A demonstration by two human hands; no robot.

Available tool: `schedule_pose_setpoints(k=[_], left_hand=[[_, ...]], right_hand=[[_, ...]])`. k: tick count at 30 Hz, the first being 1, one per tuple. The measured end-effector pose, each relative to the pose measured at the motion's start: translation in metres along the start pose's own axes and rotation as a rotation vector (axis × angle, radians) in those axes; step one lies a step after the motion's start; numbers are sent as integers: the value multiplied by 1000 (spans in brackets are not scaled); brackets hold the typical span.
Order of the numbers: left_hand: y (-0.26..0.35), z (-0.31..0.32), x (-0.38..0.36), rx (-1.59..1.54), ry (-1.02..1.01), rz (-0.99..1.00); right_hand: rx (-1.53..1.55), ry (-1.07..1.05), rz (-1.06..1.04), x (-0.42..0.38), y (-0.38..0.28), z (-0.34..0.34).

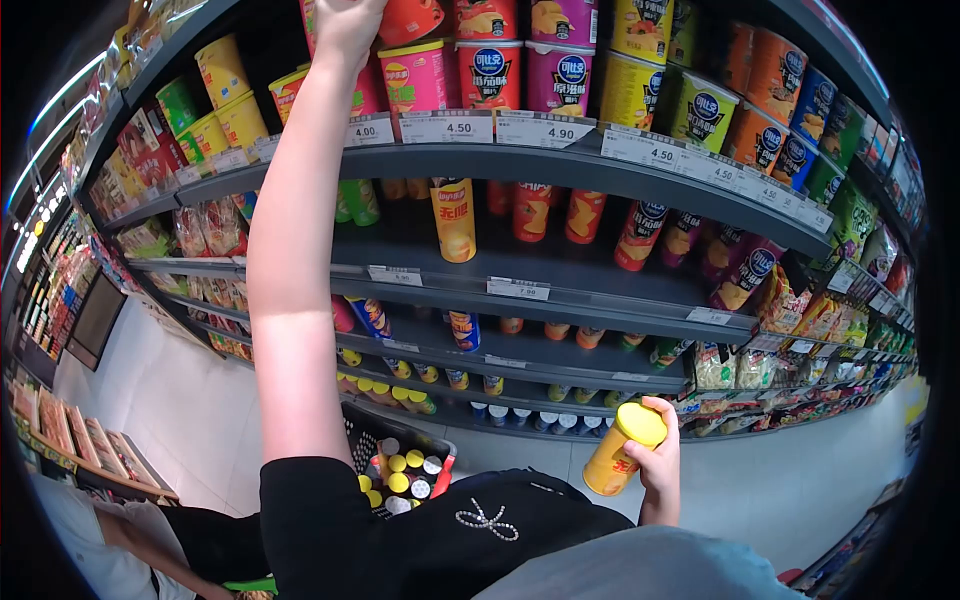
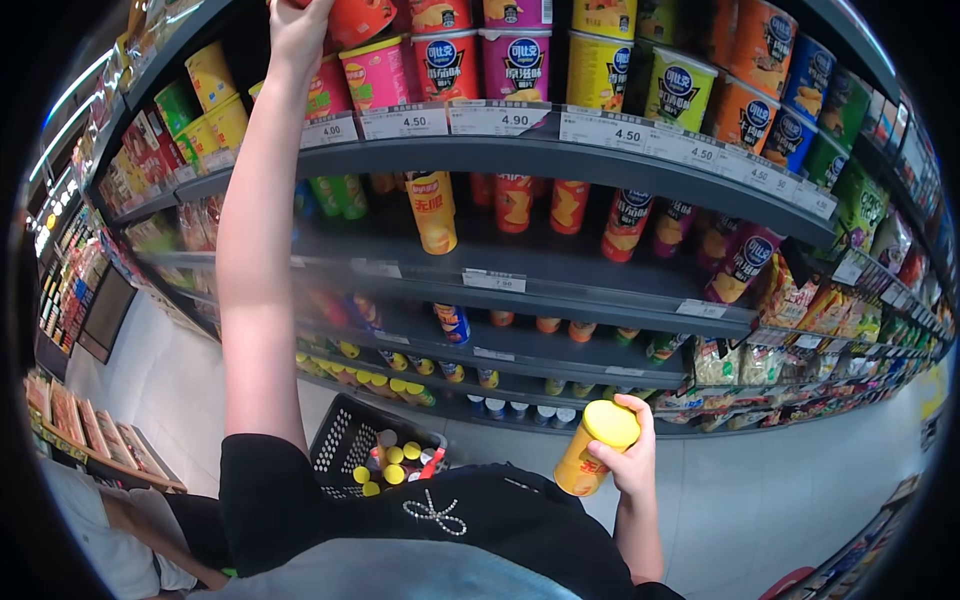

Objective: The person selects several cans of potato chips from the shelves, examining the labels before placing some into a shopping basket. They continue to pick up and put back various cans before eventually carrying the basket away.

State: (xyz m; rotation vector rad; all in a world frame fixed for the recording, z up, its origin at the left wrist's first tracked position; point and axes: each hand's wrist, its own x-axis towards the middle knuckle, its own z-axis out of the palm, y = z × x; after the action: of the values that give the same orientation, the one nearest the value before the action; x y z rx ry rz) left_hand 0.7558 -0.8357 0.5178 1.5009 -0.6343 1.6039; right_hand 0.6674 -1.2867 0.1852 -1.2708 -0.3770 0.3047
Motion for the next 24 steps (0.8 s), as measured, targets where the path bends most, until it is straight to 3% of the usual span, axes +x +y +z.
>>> schedule_pose_setpoints(k=[4,7,8,11,15,20,24], left_hand=[[4,2,7,-48,-122,-262],[15,12,5,139,16,-438],[0,6,9,144,-67,-373],[-9,7,11,337,-3,-425],[-17,5,10,216,-83,-492],[2,14,1,859,-80,-454],[-13,14,-7,1225,-106,-287]], right_hand=[[4,-5,14,0,5,4],[-2,-6,9,-1,8,4],[-13,-3,7,-1,8,4],[-30,14,25,-3,6,5],[-30,33,22,-4,6,4],[-30,52,29,-6,8,3],[-35,42,32,-6,9,3]])
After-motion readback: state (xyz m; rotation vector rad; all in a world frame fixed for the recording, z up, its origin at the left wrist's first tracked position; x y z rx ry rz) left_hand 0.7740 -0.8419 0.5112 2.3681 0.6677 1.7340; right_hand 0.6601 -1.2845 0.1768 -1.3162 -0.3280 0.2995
